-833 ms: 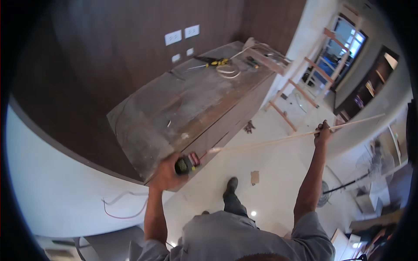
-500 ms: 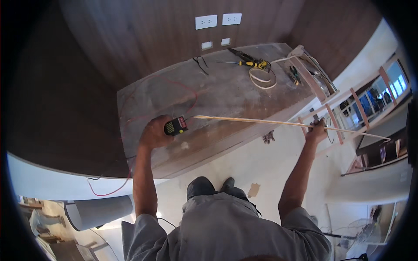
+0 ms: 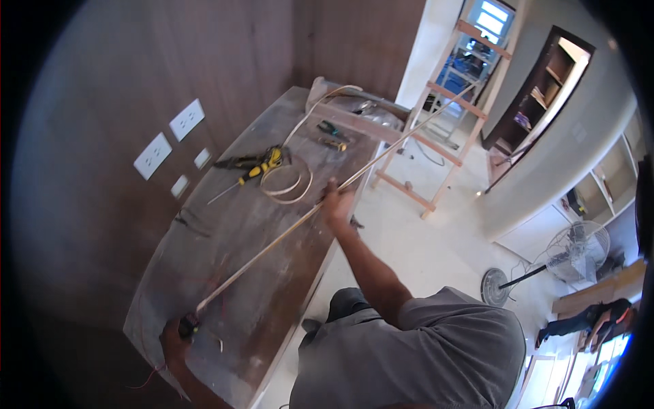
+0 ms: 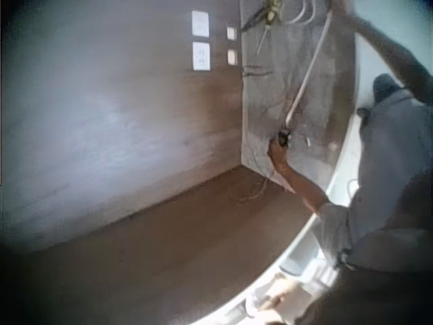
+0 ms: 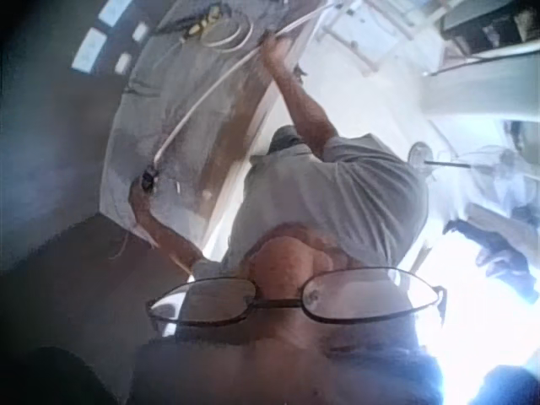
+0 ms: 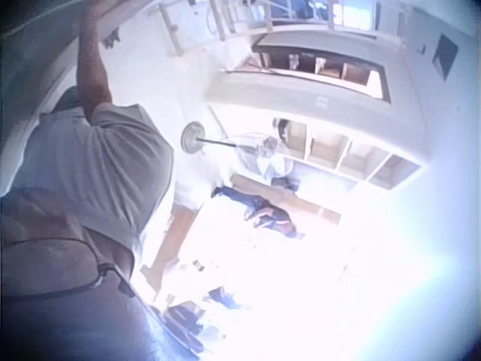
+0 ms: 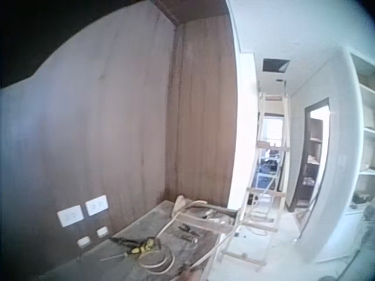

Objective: The person tests an LED light strip by connecting it to a power supply and powering it with an extension cord. Afterward, they carry the strip to another workstation, disconnect the wires from the power supply using a screwdriver, and peel backing tape from the light strip.

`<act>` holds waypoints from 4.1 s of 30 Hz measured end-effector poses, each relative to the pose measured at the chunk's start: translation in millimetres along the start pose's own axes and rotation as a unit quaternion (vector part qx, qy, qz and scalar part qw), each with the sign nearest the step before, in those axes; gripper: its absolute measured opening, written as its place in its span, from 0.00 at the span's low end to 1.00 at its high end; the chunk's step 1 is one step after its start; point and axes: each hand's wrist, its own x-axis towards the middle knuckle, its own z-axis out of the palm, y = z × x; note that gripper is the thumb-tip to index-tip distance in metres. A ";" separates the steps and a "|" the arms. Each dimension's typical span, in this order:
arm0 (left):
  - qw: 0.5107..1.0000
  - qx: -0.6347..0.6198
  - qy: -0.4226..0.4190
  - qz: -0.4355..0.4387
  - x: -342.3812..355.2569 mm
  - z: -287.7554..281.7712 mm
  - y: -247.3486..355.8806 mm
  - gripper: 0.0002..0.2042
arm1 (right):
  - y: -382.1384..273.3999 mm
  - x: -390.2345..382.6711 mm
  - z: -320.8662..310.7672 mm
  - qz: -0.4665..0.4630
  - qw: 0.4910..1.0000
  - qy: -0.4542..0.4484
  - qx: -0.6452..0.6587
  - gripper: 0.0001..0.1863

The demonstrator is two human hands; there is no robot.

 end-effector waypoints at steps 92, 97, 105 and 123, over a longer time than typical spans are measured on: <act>0.979 0.029 0.196 -0.040 -13.9 54.9 43.4 0.23 | 23.0 -6.7 -132.4 0.103 -0.067 -0.829 -0.546 0.14; 0.978 0.024 0.208 -0.001 0.2 68.0 36.1 0.23 | 17.1 -21.3 -138.8 0.107 -0.056 -0.826 -0.551 0.14; 0.978 0.015 0.206 0.037 1.6 68.2 15.5 0.19 | 17.2 -42.8 -151.5 0.123 -0.037 -0.827 -0.547 0.14; 0.974 -0.143 0.167 0.055 -9.2 58.0 22.2 0.15 | 4.7 -86.5 -177.2 0.170 -0.009 -0.831 -0.530 0.14</act>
